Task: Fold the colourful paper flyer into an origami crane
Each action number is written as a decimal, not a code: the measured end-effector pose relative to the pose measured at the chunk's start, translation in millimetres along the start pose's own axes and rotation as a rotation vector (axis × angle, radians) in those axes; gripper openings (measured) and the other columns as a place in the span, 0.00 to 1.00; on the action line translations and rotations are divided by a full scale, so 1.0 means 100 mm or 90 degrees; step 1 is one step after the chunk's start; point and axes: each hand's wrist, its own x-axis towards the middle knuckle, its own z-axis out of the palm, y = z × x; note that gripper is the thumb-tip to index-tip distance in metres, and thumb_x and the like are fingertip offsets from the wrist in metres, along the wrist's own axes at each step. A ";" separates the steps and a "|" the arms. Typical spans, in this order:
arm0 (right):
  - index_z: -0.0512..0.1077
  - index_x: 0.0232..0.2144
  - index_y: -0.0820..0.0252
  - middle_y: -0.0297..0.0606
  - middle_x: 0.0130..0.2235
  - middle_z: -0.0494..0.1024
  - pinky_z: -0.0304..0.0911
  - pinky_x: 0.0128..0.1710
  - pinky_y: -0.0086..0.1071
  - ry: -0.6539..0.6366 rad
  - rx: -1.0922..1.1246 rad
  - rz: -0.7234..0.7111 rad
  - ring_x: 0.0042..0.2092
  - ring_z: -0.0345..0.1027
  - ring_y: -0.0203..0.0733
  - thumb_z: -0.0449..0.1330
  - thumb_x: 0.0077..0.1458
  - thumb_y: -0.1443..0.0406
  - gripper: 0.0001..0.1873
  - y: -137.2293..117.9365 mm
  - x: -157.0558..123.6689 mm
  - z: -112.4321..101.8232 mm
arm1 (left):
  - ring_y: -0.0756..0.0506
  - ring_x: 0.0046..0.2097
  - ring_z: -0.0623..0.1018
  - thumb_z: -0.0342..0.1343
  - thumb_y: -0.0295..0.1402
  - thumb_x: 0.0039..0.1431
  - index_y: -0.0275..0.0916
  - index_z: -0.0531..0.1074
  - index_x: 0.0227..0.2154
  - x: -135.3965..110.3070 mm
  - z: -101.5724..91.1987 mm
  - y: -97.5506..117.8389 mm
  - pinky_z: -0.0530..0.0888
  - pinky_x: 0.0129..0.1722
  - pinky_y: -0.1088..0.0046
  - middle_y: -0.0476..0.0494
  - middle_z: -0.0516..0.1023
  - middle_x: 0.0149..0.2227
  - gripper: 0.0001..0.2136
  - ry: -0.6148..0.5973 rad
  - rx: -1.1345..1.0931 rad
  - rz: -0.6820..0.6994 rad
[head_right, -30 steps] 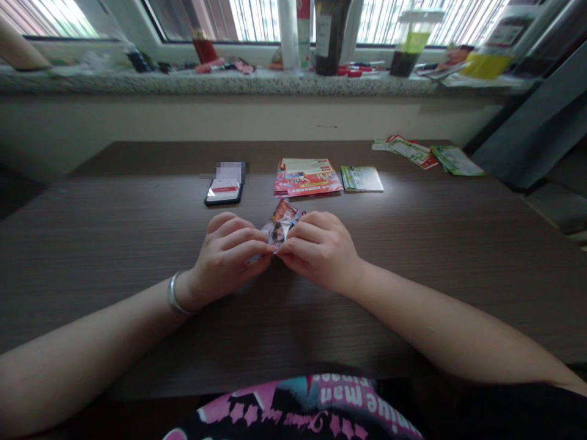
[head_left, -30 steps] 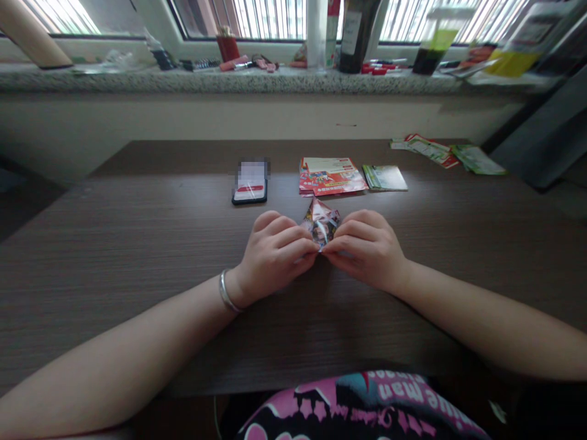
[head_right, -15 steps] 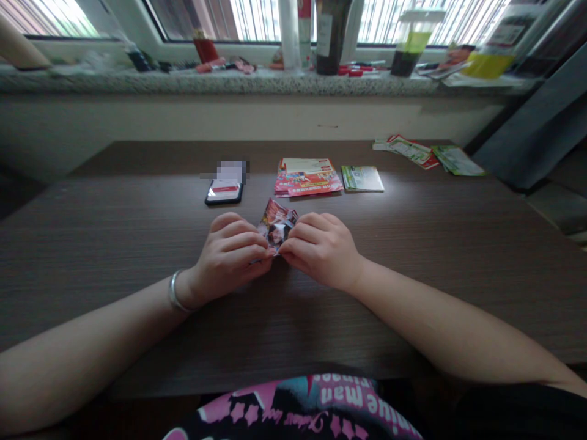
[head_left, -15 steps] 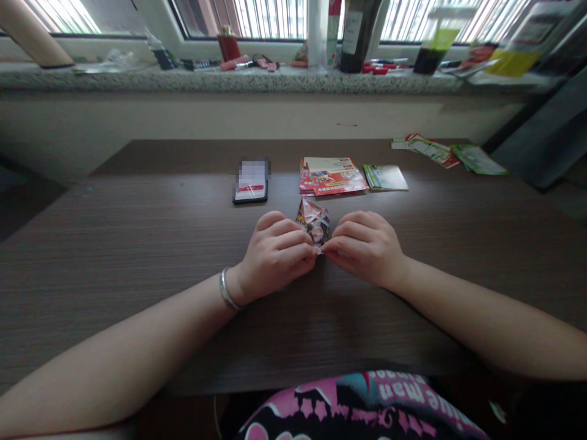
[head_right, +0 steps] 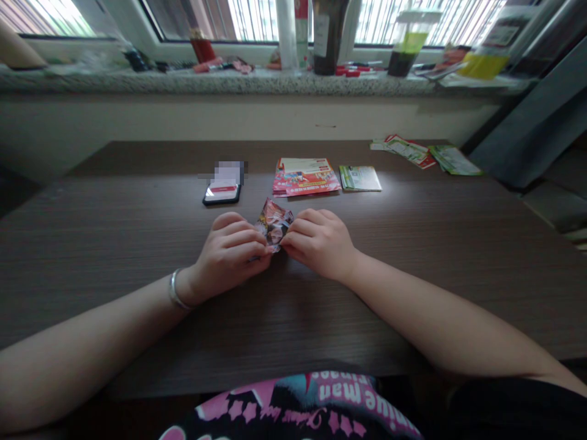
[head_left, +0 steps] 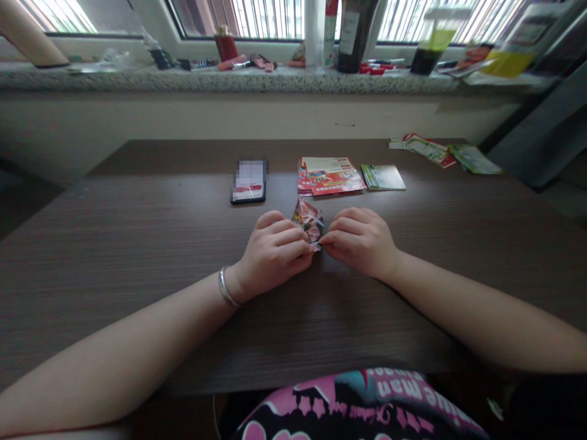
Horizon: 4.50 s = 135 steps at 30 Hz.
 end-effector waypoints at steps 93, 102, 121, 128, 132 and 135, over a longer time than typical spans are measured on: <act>0.76 0.36 0.57 0.39 0.37 0.78 0.65 0.41 0.37 -0.218 0.179 0.050 0.41 0.69 0.43 0.60 0.57 0.63 0.07 0.25 -0.13 0.07 | 0.43 0.44 0.73 0.50 0.35 0.65 0.44 0.75 0.47 -0.16 0.04 -0.17 0.70 0.46 0.63 0.42 0.75 0.43 0.12 -0.276 -0.006 -0.071; 0.76 0.36 0.58 0.40 0.37 0.79 0.65 0.43 0.38 -0.202 0.177 0.040 0.42 0.69 0.43 0.55 0.61 0.64 0.09 0.22 -0.13 0.08 | 0.42 0.50 0.73 0.49 0.34 0.66 0.41 0.73 0.49 -0.16 0.07 -0.17 0.71 0.52 0.61 0.40 0.74 0.49 0.13 -0.295 -0.099 -0.074; 0.75 0.33 0.57 0.39 0.39 0.79 0.64 0.48 0.42 -0.132 0.207 0.206 0.44 0.70 0.44 0.60 0.56 0.66 0.03 0.29 -0.14 0.16 | 0.41 0.56 0.71 0.48 0.32 0.66 0.42 0.72 0.52 -0.16 0.07 -0.15 0.70 0.56 0.59 0.36 0.70 0.53 0.14 -0.298 -0.174 -0.016; 0.73 0.33 0.58 0.45 0.49 0.74 0.63 0.54 0.47 -0.073 0.235 0.314 0.52 0.67 0.47 0.61 0.54 0.66 0.03 0.29 -0.16 0.18 | 0.40 0.58 0.68 0.49 0.33 0.66 0.49 0.69 0.55 -0.14 0.07 -0.13 0.67 0.59 0.55 0.39 0.69 0.53 0.17 -0.317 -0.165 0.031; 0.73 0.34 0.58 0.45 0.51 0.74 0.61 0.55 0.49 -0.098 0.230 0.352 0.53 0.67 0.48 0.60 0.55 0.65 0.04 0.29 -0.17 0.18 | 0.38 0.61 0.64 0.49 0.34 0.65 0.50 0.66 0.58 -0.15 0.04 -0.11 0.63 0.61 0.52 0.39 0.66 0.56 0.19 -0.352 -0.148 0.028; 0.72 0.35 0.57 0.43 0.49 0.77 0.62 0.53 0.47 -0.119 0.234 0.378 0.50 0.69 0.48 0.60 0.56 0.64 0.04 0.29 -0.15 0.18 | 0.36 0.63 0.61 0.49 0.36 0.65 0.50 0.63 0.60 -0.15 0.04 -0.10 0.61 0.62 0.50 0.39 0.64 0.58 0.20 -0.377 -0.137 0.023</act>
